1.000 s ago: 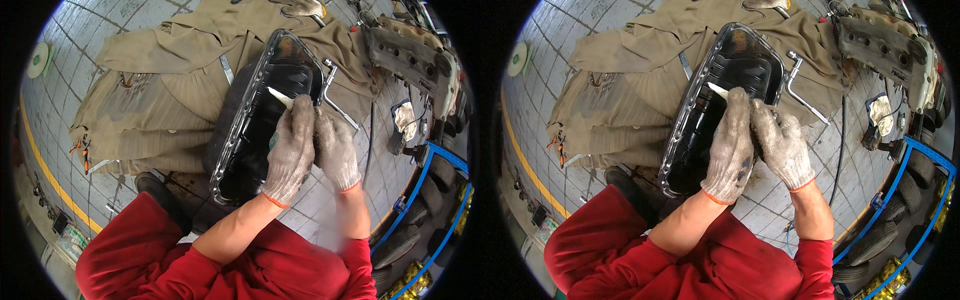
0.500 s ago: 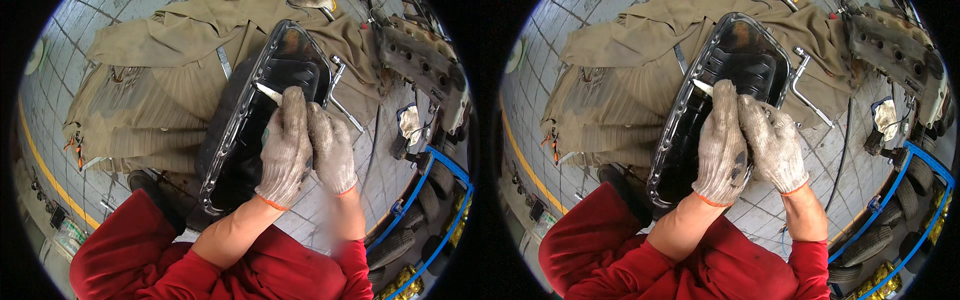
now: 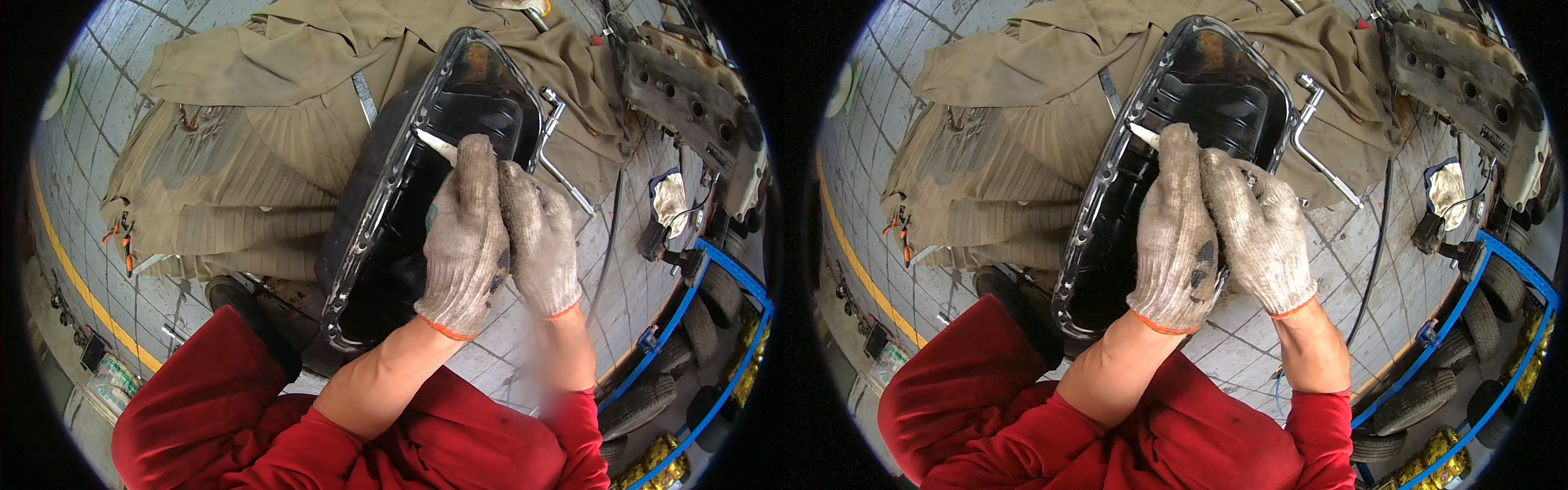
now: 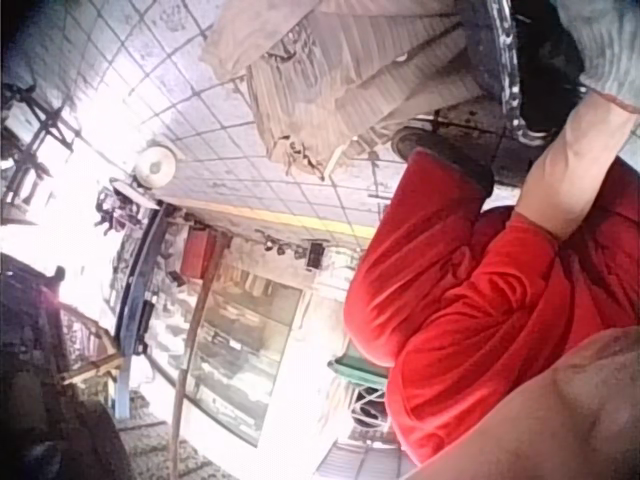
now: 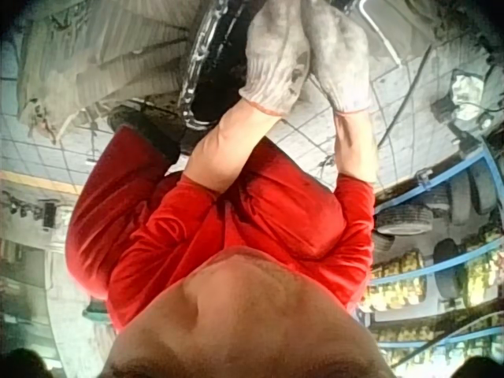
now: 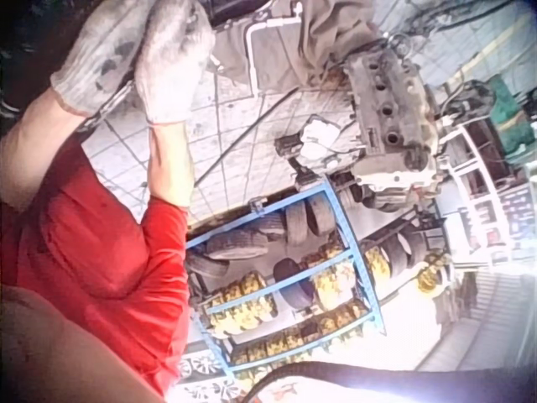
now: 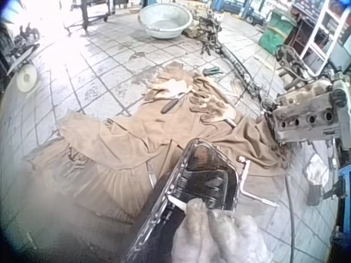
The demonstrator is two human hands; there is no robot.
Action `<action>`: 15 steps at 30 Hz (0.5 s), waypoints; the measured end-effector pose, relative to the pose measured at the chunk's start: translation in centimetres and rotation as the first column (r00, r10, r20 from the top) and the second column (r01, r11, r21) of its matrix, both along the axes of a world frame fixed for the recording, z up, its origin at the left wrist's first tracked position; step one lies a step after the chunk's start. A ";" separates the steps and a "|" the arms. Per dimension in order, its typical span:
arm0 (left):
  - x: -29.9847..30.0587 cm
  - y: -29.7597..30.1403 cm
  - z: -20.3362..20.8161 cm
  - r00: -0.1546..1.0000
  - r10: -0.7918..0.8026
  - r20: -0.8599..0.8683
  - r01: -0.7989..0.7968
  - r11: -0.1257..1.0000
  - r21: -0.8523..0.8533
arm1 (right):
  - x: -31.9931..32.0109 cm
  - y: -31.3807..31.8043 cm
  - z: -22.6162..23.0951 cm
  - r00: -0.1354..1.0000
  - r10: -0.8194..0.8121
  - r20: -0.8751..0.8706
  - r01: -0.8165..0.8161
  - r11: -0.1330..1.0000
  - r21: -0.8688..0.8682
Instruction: The person sprays a black oil pan with a can, then uses a pneumatic air gun to blow air into the pan. They apply a bead of sealant along the rim of the pan using a sealant gun and smooth it with a tool.
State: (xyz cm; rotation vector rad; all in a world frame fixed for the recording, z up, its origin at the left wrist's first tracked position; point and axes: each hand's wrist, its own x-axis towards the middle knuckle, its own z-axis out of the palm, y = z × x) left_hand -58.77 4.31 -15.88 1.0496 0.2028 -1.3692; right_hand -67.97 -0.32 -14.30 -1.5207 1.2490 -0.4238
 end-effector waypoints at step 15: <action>-0.2 0.1 -0.4 0.994 0.093 -0.063 -0.098 0.992 -0.079 | 0.2 0.1 0.0 1.000 0.011 0.008 -0.011 0.999 -0.041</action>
